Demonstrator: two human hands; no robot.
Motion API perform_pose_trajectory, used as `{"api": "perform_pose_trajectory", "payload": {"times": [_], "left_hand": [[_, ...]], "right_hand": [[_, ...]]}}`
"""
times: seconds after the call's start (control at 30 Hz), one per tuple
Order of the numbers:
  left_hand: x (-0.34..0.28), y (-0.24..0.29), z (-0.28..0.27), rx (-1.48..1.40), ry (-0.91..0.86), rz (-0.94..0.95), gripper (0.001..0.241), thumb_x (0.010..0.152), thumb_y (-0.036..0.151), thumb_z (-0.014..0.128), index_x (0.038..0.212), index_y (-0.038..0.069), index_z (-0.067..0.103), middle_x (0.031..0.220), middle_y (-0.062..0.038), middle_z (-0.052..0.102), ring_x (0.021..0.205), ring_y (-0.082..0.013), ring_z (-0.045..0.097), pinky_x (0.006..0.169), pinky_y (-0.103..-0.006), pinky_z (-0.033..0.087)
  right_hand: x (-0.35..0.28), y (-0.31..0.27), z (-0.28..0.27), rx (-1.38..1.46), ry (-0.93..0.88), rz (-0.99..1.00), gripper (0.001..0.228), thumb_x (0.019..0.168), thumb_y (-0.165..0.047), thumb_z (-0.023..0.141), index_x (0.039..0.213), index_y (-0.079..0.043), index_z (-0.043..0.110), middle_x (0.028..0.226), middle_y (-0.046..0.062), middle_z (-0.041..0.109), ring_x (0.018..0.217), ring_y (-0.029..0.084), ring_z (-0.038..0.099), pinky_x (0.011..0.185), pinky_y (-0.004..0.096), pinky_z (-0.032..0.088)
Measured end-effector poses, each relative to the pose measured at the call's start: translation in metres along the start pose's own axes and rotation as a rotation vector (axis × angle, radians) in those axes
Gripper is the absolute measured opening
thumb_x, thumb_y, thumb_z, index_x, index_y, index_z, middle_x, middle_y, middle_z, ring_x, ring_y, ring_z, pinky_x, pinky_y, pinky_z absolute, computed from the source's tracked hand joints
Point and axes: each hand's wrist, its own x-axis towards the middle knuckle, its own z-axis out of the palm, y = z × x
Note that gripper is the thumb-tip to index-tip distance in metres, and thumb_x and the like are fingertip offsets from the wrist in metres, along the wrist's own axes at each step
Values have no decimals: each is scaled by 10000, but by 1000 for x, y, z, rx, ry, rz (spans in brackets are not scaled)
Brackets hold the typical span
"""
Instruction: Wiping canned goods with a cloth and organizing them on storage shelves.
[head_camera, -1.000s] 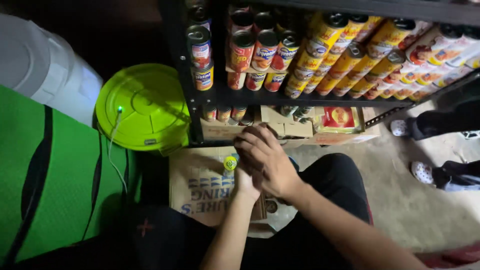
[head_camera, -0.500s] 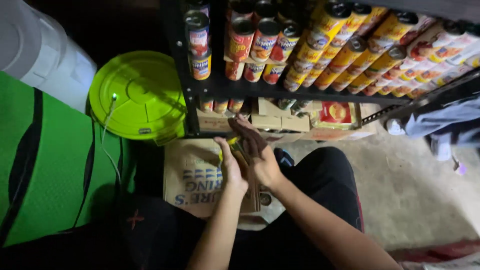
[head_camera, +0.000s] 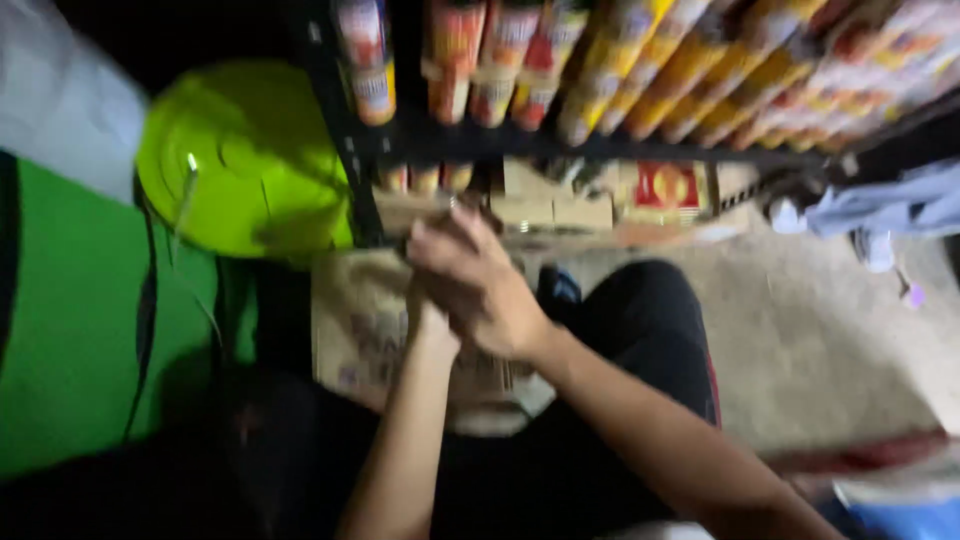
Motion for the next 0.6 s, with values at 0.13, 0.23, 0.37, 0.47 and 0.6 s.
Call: {"api": "perform_pose_trajectory", "payload": {"times": [0.13,0.23,0.37,0.47,0.6], "left_hand": [[-7,-1,23,495,177,195,693,1019,563,463,1569,150,378,1584,-72,440,1436,-254,445,1194,-421,367],[-6,6,51,553,323,165,761,942,607,521,1562,191,375,1570,-19,460,1425,-203,455,1168,-383,372],[-13,7,63,683,220,228,793,969,546,654,1551,73,398,1496,-97,512,1399,-243,475,1155,-397,405],[-13,0,76,861,30,400,850,921,491,734,1561,154,289,1525,-44,430,1420,-207,435,1173,-391,400],[-18,-4,56,848,220,342,885,876,528,713,1559,181,270,1500,-47,426,1379,-208,447,1109,-396,428]], "right_hand": [[7,1,20,98,173,129,435,995,12,568,1423,-59,589,1539,96,548,1570,312,378,1333,481,255],[20,6,25,301,279,277,454,1014,26,478,1456,-42,555,1562,116,526,1568,298,381,1294,422,293],[4,11,33,330,315,343,443,1057,12,463,1494,-27,530,1587,144,517,1540,290,431,1269,364,314],[17,26,21,267,229,335,489,1006,0,487,1490,-39,545,1545,143,557,1483,287,486,1241,362,341],[5,20,18,206,155,448,503,959,-37,542,1461,-47,566,1490,128,602,1402,265,559,1182,352,406]]}}
